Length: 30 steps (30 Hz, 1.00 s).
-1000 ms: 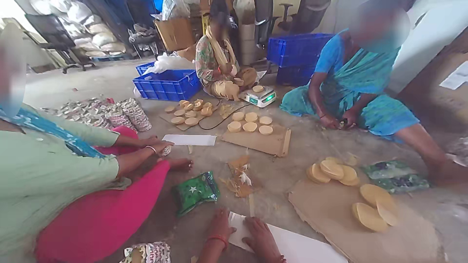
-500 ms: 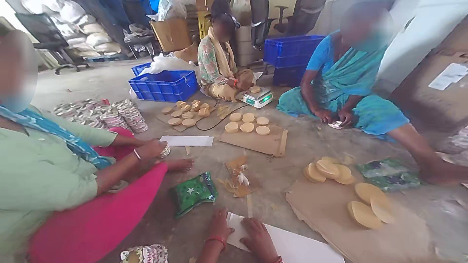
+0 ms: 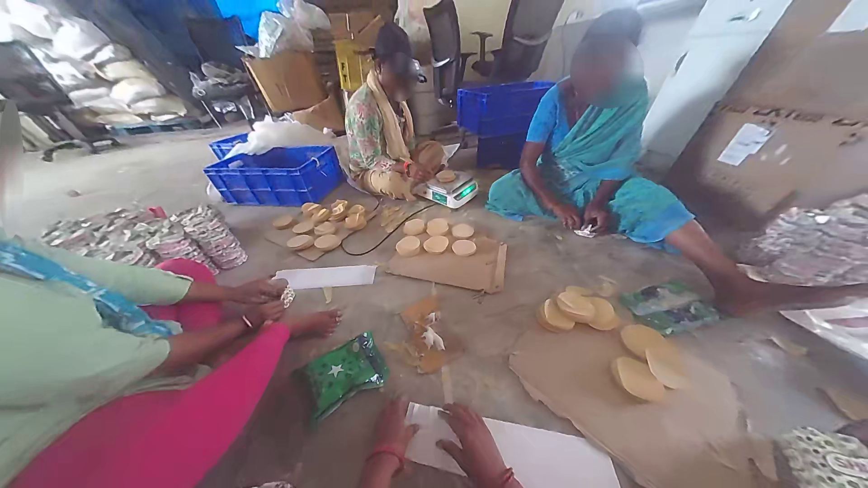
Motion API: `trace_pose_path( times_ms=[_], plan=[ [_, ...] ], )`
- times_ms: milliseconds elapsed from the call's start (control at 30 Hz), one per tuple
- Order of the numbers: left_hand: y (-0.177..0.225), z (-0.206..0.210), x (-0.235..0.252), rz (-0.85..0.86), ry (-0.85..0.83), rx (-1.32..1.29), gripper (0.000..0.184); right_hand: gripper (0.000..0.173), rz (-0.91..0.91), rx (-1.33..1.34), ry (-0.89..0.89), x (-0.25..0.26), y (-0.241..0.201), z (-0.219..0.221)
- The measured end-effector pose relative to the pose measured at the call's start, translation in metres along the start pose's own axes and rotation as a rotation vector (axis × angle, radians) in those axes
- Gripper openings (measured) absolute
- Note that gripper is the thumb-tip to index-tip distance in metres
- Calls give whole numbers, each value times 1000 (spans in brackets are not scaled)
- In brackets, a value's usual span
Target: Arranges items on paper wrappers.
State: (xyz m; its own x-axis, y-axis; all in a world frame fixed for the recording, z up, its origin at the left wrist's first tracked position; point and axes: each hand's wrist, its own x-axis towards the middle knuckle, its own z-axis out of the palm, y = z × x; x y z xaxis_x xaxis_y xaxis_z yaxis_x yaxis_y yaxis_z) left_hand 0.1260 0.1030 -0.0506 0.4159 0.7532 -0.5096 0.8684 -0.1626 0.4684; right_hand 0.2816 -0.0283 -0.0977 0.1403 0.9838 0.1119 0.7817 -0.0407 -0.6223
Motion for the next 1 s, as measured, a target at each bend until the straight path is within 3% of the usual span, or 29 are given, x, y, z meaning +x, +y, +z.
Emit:
trace_pose_path(
  times_ms=[200, 300, 500, 700, 1000],
  plan=[
    [1, -3, -5, -14, -14, 13, 75, 40, -4, -41, -45, -1, -4, -20],
    [3, -1, -5, -18, -3, 61, 80, 52, 23, -114, -214, 2, -5, -18],
    [4, 2, -6, -40, 8, 98, 81, 75, 168, -146, -290, 11, -11, -13],
    [5, -1, -7, -56, 9, 93, 82, 83, 218, -141, -361, 33, -16, -19],
    [4, 2, -4, -54, -5, 96, 82, 71, 218, -170, -352, 34, -20, -20]
  ],
)
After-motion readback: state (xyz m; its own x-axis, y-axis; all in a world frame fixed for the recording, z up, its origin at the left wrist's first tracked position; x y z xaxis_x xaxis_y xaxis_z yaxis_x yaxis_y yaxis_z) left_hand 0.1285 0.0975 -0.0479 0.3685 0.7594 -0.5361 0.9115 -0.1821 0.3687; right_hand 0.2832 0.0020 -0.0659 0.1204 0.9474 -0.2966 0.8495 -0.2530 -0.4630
